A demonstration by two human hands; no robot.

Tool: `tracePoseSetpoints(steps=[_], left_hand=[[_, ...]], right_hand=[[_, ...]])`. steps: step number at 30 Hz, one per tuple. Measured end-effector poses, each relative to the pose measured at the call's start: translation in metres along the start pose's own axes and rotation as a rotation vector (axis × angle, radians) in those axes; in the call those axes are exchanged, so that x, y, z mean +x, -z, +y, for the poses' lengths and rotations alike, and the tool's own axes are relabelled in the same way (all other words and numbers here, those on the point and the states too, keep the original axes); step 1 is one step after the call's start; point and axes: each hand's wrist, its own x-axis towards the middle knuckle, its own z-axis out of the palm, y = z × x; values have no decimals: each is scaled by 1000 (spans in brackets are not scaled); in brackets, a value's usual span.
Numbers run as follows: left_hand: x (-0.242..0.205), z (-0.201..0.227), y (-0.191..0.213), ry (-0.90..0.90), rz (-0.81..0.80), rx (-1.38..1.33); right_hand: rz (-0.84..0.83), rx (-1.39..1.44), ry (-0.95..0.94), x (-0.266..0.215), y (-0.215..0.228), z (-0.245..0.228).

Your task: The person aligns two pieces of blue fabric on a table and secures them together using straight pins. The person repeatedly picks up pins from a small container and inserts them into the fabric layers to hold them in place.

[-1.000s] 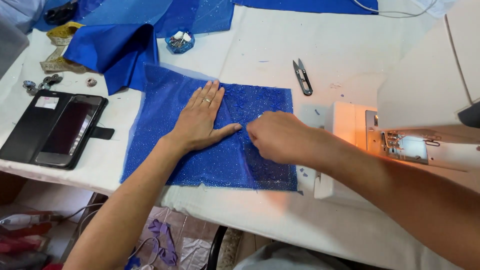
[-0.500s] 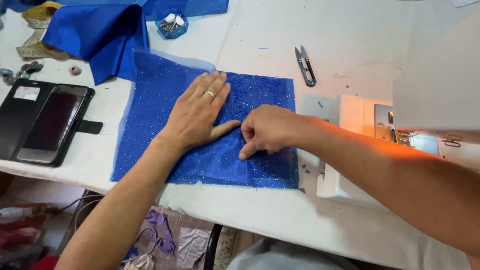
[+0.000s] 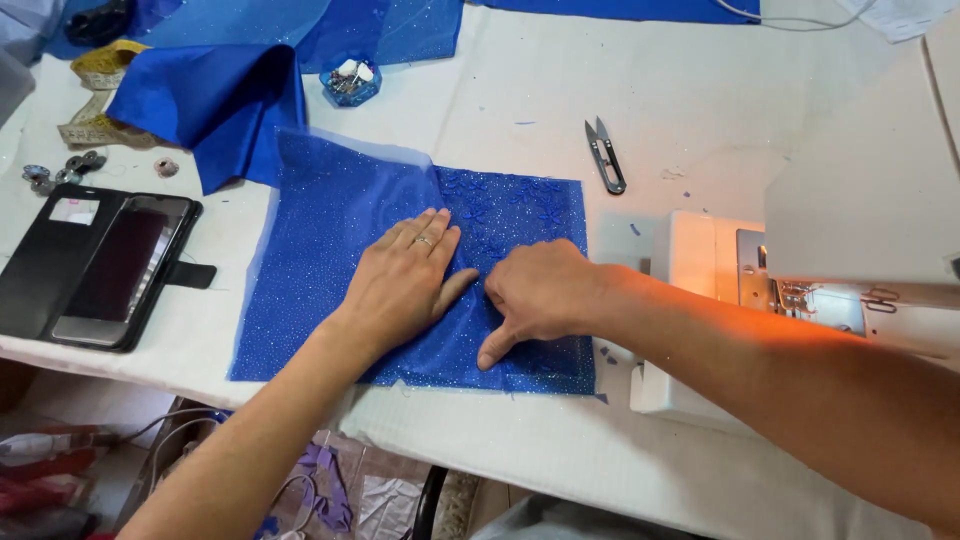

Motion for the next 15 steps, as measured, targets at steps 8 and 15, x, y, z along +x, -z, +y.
tracePoseSetpoints(steps=[8, 15], left_hand=[[17, 12, 37, 298, -552, -106], [28, 16, 60, 372, -750, -67]], right_hand=[[-40, -152, 33, -15, 7, -14], [-16, -89, 36, -15, 9, -10]])
